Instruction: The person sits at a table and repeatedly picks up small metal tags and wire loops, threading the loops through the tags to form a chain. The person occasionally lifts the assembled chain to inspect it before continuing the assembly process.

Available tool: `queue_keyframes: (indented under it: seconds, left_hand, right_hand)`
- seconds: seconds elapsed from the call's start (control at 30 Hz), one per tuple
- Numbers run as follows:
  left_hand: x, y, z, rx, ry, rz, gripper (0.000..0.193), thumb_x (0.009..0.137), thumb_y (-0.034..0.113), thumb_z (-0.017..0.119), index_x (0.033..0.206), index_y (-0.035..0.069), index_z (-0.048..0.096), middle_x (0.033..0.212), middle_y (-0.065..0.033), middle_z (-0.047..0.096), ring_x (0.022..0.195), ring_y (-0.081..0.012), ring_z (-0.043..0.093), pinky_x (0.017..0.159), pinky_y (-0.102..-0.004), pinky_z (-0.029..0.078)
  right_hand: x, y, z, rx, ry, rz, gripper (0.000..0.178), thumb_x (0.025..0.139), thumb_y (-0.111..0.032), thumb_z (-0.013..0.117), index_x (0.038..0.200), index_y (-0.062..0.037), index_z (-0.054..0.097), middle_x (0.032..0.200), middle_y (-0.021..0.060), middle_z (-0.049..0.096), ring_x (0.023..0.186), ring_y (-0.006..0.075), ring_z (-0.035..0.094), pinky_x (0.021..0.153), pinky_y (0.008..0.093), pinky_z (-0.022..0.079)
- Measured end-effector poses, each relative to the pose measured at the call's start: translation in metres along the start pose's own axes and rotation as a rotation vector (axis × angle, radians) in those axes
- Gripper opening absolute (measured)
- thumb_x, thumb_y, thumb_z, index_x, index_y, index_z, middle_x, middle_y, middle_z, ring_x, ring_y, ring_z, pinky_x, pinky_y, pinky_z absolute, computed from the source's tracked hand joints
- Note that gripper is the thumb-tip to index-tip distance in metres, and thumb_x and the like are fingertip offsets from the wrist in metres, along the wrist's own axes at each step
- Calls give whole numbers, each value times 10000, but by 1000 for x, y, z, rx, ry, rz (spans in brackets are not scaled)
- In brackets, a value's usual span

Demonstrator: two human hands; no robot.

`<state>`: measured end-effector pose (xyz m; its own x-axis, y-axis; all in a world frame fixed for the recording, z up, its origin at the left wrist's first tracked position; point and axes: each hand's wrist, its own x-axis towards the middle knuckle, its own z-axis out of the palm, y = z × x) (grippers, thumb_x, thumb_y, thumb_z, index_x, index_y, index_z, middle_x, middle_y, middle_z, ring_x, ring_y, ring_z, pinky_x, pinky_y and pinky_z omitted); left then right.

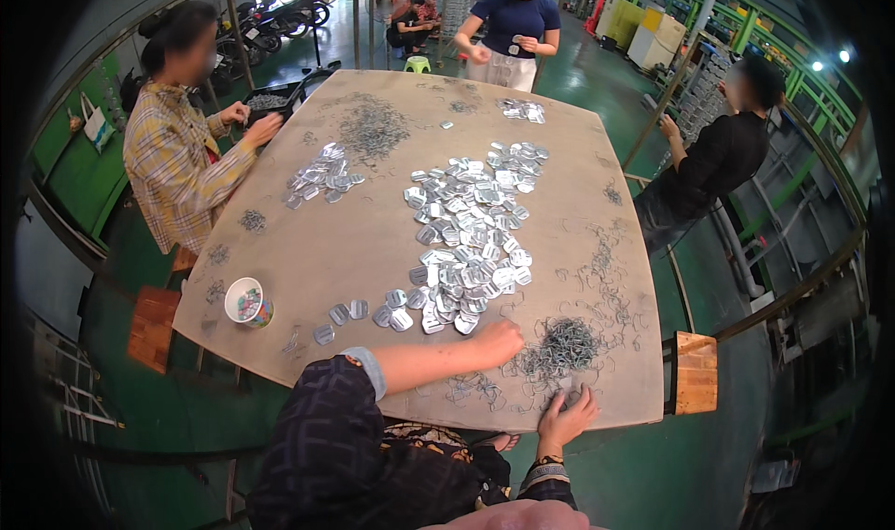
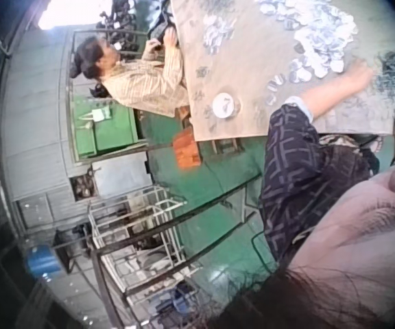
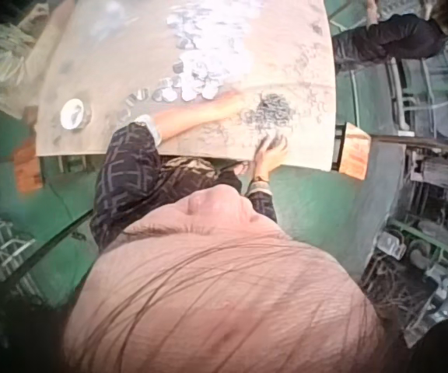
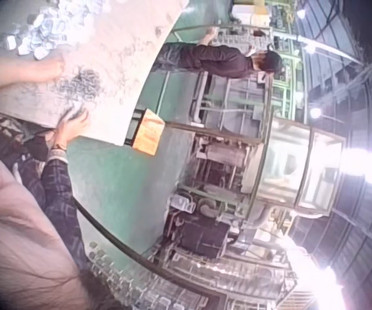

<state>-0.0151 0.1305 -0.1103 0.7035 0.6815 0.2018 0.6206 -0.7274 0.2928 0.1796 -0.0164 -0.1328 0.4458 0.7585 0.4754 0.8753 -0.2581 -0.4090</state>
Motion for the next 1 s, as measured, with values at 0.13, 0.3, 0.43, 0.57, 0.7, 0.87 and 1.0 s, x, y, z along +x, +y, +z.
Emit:
queue_keyframes:
  seconds: [0.13, 0.3, 0.43, 0.57, 0.7, 0.87, 1.0]
  left_hand:
    - [-31, -4, -17, -33, -19, -41, 101, 720, 42, 607, 779, 11, 682, 855, -163, 652, 863, -327, 655, 698, -404, 552]
    - [-56, -15, -32, -237, -7, -169, 96, 736, 29, 628, 817, 34, 681, 875, -131, 647, 875, -328, 645, 741, -414, 534]
    - [-71, -30, -37, -342, 113, -251, 98, 773, 58, 662, 865, 31, 682, 871, -110, 644, 862, -319, 639, 741, -416, 517]
    - [-81, -28, -52, -402, 174, -288, 100, 780, 64, 671, 870, 23, 687, 857, -113, 650, 842, -317, 641, 737, -404, 519]
    - [-90, -31, -52, -435, 216, -293, 113, 779, 69, 679, 882, 23, 688, 852, -111, 651, 815, -312, 644, 721, -393, 521]
    - [-89, -25, -66, -472, 195, -377, 97, 788, 92, 665, 861, 37, 697, 888, -105, 667, 853, -302, 650, 758, -389, 524]
    - [-85, -35, -58, -474, 258, -369, 94, 779, 74, 673, 859, 36, 700, 848, -111, 672, 767, -306, 656, 703, -381, 525]
  right_hand:
    - [0, 0, -1, 19, 2, 17, 462, 845, -212, 637, 1249, -27, 511, 1259, 180, 507, 1166, 387, 441, 995, 489, 346]
    - [-3, 2, 1, 49, -5, 26, 460, 846, -181, 644, 1247, -6, 505, 1273, 200, 490, 1162, 396, 445, 982, 489, 364]
    - [-5, 2, 2, 39, 12, 17, 437, 869, -187, 620, 1253, -14, 505, 1277, 201, 488, 1171, 395, 438, 990, 480, 354]
    - [-5, 5, 3, 27, 5, 12, 446, 861, -170, 634, 1253, -3, 502, 1282, 207, 480, 1177, 399, 432, 995, 490, 351]
    - [-5, 3, 4, 47, 3, 17, 441, 864, -170, 633, 1252, -3, 503, 1281, 209, 480, 1180, 401, 427, 1001, 493, 343]
    - [-6, 1, 1, 44, 11, 30, 437, 864, -173, 633, 1244, 0, 506, 1274, 212, 485, 1170, 406, 434, 996, 485, 348]
    - [-5, 4, 3, 42, -7, 51, 456, 854, -190, 648, 1242, 3, 508, 1275, 217, 487, 1170, 415, 436, 997, 487, 348]
